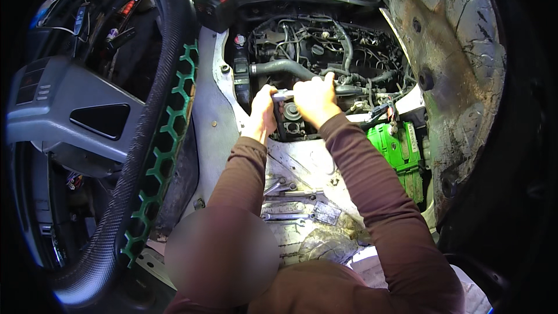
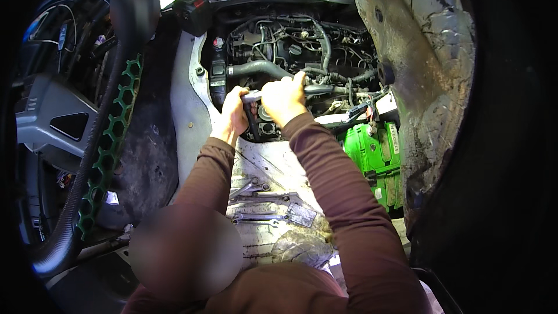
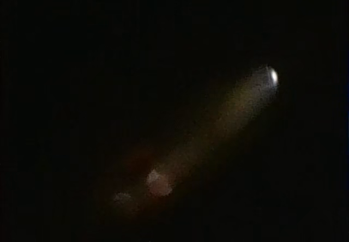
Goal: The person works under the hood of a car, using a wrench and socket to loosen and remove bolts from a component near the engine. They then remove a circular part and place it aside.
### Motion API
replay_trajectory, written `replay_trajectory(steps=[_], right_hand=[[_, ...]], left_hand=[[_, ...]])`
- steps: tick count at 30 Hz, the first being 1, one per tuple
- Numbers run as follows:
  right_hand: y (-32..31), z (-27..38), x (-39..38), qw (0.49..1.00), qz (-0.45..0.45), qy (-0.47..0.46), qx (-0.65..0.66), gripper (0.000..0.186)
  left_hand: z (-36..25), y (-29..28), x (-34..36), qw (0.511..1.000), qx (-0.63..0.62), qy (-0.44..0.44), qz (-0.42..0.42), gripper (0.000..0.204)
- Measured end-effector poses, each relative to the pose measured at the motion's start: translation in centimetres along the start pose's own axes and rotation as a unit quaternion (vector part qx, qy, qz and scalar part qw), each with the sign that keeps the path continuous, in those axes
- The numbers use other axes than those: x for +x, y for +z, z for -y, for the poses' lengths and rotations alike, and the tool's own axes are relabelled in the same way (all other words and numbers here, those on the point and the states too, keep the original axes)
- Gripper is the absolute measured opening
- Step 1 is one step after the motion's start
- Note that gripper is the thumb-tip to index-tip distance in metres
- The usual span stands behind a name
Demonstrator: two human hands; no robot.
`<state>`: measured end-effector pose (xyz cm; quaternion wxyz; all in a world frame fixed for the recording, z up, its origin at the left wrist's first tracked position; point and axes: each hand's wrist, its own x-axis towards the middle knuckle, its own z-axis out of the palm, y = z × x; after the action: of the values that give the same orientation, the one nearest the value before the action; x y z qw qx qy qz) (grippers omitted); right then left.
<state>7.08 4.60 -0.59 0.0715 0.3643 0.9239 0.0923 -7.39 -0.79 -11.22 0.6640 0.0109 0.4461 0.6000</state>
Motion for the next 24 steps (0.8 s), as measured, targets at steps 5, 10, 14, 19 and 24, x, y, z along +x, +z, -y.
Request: replay_trajectory(steps=[5, 10, 14, 19, 24], right_hand=[[1.0, -1.3, 0.0, 0.999, 0.024, 0.032, -0.019, 0.024], [-0.7, 5.5, -1.4, 0.992, -0.096, 0.018, -0.083, 0.02], [2.0, -2.3, 0.9, 0.998, 0.042, 0.039, 0.023, 0.024], [-1.4, 1.9, -0.6, 0.998, 0.049, -0.004, -0.04, 0.031], [1.2, 0.4, -0.4, 0.995, -0.086, -0.052, 0.029, 0.02]], left_hand=[[0.8, 2.8, -0.2, 0.998, -0.002, 0.064, 0.011, 0.018], [0.2, 2.2, -1.2, 0.994, -0.041, 0.105, -0.004, 0.02], [1.0, 4.9, -1.4, 0.993, 0.025, 0.107, -0.032, 0.02], [0.3, 1.1, 0.9, 0.999, -0.013, 0.038, -0.034, 0.018], [-0.5, 0.9, -0.6, 1.0, 0.012, -0.011, 0.01, 0.018]])
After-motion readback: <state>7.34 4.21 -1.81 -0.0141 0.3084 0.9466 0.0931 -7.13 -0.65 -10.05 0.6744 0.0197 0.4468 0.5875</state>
